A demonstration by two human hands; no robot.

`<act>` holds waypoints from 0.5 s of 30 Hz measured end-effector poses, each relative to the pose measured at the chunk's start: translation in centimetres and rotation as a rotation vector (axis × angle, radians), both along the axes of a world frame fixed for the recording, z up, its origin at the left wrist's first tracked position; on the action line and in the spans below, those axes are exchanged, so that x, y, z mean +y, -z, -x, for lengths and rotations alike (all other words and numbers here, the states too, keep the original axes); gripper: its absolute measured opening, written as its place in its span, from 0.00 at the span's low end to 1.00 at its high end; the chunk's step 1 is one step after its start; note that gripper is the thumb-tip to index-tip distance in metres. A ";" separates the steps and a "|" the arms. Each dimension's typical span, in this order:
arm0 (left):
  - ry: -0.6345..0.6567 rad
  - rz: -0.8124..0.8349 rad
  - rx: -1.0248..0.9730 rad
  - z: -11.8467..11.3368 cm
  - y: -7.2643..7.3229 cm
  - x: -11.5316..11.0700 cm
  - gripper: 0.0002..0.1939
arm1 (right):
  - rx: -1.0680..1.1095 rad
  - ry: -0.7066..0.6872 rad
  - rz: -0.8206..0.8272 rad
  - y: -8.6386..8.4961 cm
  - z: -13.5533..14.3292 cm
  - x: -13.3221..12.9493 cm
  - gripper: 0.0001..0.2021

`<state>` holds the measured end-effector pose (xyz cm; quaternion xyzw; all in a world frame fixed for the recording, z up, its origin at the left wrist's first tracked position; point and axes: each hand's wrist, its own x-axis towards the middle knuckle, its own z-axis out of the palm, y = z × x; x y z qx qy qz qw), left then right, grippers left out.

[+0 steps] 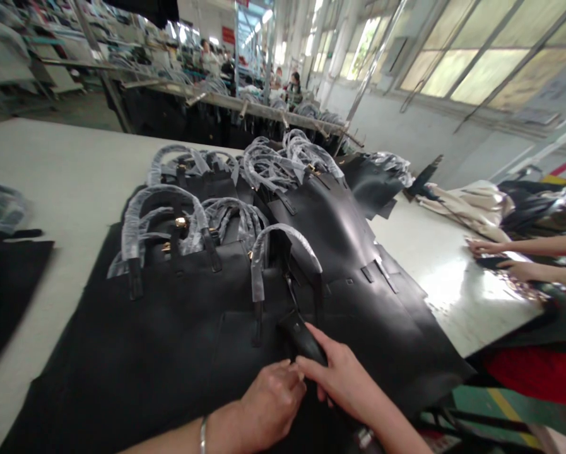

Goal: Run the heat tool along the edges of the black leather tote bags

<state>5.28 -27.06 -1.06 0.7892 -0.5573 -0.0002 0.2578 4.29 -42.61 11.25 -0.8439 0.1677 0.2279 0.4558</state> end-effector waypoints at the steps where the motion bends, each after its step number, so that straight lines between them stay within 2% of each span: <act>1: 0.002 -0.008 0.006 0.0 -0.1 0.1 0.10 | -0.055 0.025 0.018 -0.1 -0.3 0.2 0.32; 4: 0.013 -0.027 0.011 0.0 -0.3 0.3 0.10 | -0.114 0.044 0.040 -0.6 -0.7 0.5 0.34; 8: 0.030 -0.036 0.046 -0.1 -0.6 0.2 0.14 | 0.065 -0.077 -0.064 -1.2 -0.5 1.0 0.33; 12: 0.096 0.010 0.125 -0.2 -0.5 -0.2 0.11 | 0.168 -0.157 -0.141 -0.9 -1.4 3.0 0.32; 15: 0.070 -0.028 0.093 -0.1 -0.3 -0.4 0.09 | 0.141 -0.143 -0.145 -0.6 -2.4 4.1 0.31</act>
